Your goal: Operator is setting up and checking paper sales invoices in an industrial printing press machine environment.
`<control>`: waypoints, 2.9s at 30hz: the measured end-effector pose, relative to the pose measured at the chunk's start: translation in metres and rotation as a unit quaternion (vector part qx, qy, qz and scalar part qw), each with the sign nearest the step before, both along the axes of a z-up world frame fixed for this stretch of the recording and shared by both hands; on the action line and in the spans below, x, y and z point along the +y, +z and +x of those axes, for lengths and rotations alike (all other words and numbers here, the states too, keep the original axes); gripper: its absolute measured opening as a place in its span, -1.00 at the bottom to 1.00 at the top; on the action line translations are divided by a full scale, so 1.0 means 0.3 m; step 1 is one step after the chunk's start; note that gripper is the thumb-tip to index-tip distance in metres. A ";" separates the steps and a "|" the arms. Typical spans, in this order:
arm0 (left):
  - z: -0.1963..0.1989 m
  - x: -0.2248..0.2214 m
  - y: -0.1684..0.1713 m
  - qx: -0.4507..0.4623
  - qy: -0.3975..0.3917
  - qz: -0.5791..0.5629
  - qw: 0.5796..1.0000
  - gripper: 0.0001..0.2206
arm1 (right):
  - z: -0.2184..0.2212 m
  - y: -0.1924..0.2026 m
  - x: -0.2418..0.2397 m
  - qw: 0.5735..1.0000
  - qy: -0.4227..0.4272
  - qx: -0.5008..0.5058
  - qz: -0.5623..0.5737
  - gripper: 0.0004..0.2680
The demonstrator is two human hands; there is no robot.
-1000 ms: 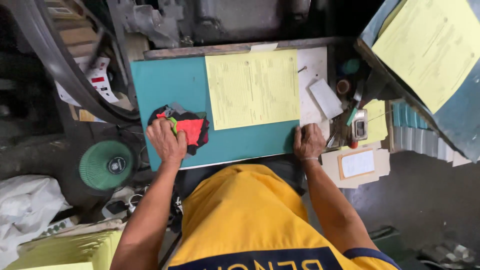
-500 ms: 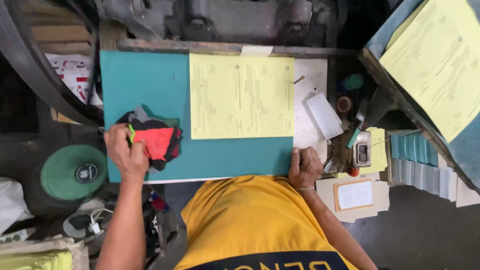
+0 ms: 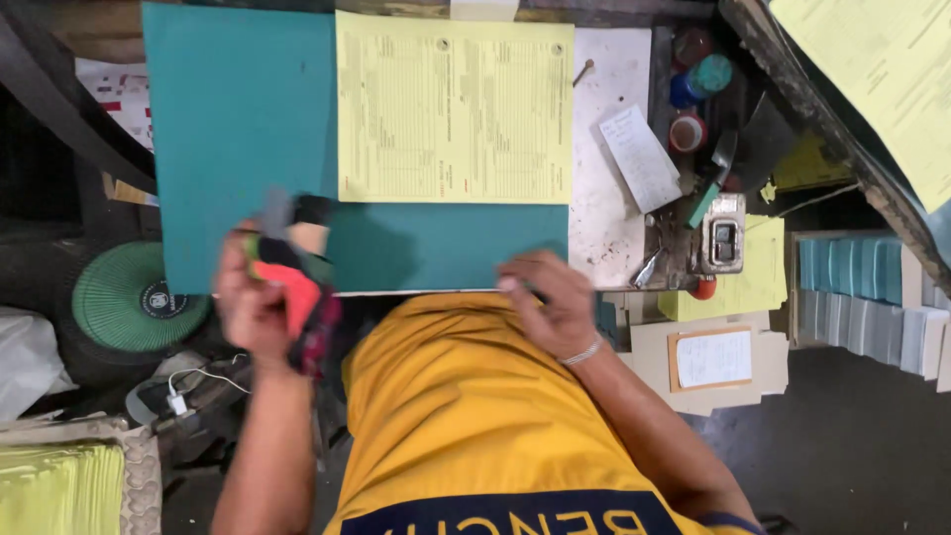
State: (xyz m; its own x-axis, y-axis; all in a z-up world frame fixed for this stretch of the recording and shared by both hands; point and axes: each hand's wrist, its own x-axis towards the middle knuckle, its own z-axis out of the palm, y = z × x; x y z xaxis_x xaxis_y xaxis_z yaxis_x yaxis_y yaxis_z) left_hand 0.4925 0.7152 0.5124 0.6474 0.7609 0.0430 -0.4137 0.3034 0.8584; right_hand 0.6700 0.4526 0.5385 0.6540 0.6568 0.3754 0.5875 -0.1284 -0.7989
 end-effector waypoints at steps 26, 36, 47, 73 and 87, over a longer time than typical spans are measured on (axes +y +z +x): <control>0.018 -0.212 0.114 -0.159 0.137 -0.103 0.972 -0.51 | -0.185 0.158 0.368 0.913 0.318 0.256 -0.022 -0.90; 0.063 -0.172 0.081 0.097 0.300 0.013 0.949 -0.70 | -0.141 0.128 0.365 0.930 0.314 0.188 -0.026 -0.91; 0.066 0.356 -0.089 0.458 0.152 0.352 0.803 -0.58 | 0.441 0.262 -0.159 0.952 -0.062 -0.288 -0.081 -0.91; 0.343 -0.019 -0.044 0.392 -0.038 0.518 0.759 0.06 | 0.689 0.223 -0.731 0.795 -0.283 -0.355 -0.402 -0.88; 0.319 0.031 -0.020 0.397 -0.036 0.497 0.771 0.12 | 0.684 0.238 -0.648 0.843 -0.325 -0.288 -0.318 -0.90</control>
State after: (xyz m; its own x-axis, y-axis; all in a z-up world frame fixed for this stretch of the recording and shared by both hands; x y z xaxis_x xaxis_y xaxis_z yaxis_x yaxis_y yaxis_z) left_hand 0.5881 0.7244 0.5062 0.8087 0.5687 0.1505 0.3491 -0.6698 0.6554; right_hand 0.8751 0.2581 0.6099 0.7826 0.4181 0.4612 0.4946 -0.8675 -0.0528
